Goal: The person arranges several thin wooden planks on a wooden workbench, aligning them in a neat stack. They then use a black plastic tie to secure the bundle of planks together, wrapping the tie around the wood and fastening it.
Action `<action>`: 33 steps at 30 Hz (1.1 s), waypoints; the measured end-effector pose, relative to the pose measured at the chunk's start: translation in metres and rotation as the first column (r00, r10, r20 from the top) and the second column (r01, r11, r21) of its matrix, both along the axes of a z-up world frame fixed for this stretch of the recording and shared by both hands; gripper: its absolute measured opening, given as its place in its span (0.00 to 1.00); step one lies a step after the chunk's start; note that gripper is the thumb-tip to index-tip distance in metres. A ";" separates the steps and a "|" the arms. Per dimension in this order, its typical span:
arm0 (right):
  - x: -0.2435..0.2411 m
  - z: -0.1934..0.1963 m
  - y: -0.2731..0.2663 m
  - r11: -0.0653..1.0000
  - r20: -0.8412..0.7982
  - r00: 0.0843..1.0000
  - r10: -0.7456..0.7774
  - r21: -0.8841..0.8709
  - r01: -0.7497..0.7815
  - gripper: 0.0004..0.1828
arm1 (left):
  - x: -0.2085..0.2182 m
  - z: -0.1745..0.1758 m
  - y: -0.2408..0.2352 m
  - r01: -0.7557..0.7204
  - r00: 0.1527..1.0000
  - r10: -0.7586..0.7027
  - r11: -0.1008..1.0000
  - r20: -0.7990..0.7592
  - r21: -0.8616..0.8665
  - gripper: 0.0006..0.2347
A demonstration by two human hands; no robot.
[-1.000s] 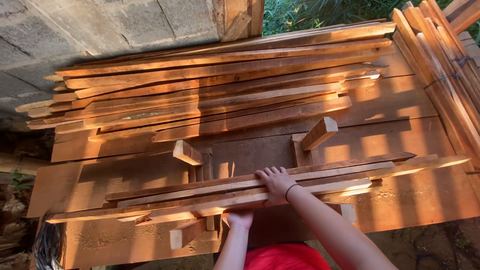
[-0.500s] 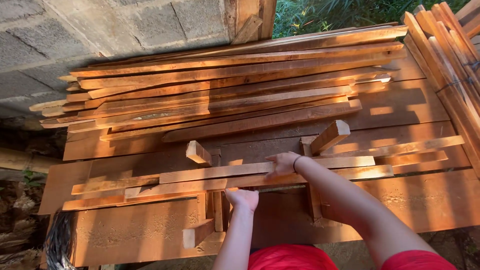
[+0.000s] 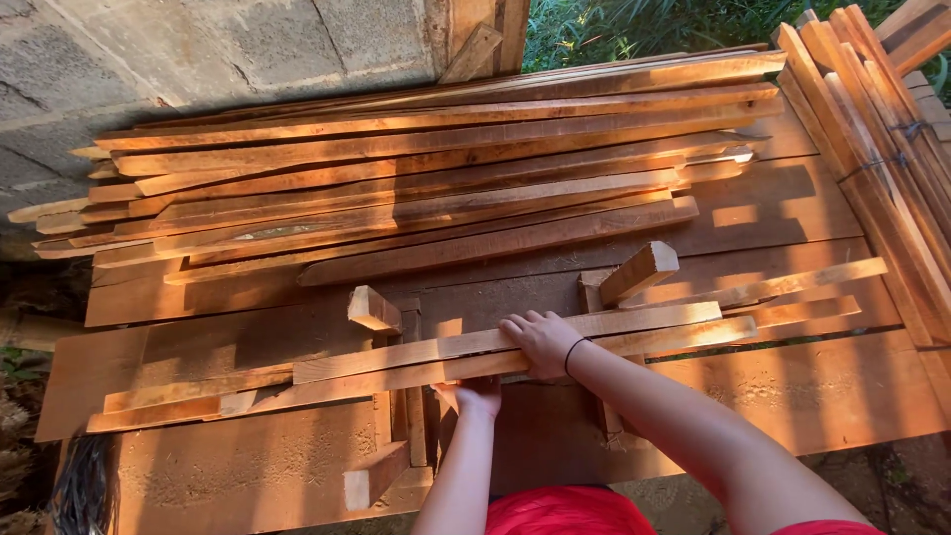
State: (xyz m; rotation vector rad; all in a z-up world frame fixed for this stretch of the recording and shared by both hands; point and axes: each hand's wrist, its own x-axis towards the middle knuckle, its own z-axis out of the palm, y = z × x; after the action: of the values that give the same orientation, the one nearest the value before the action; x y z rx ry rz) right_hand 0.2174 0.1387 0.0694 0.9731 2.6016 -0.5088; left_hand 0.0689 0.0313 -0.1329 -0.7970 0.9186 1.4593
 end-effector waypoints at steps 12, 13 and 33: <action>-0.008 -0.006 0.025 0.999 0.140 0.989 -0.044 0.027 0.041 0.49 | 0.019 0.007 0.041 -0.117 0.992 0.122 0.982 -0.024 0.145 0.47; -0.010 -0.005 0.028 0.999 0.150 0.988 -0.039 0.040 0.034 0.51 | 0.019 0.009 0.049 -0.147 0.989 0.146 0.979 0.014 0.141 0.49; 0.002 -0.041 -0.082 0.844 -0.291 0.861 -0.417 0.228 0.486 0.54 | -0.051 0.095 -0.022 0.754 -0.116 -0.376 0.569 -0.919 -0.328 0.18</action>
State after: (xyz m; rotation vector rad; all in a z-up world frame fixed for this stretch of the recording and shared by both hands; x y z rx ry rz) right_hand 0.2198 0.0569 0.0287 1.7582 2.6924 -0.3603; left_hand 0.0181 0.0091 -0.0380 1.0331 1.6170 1.0256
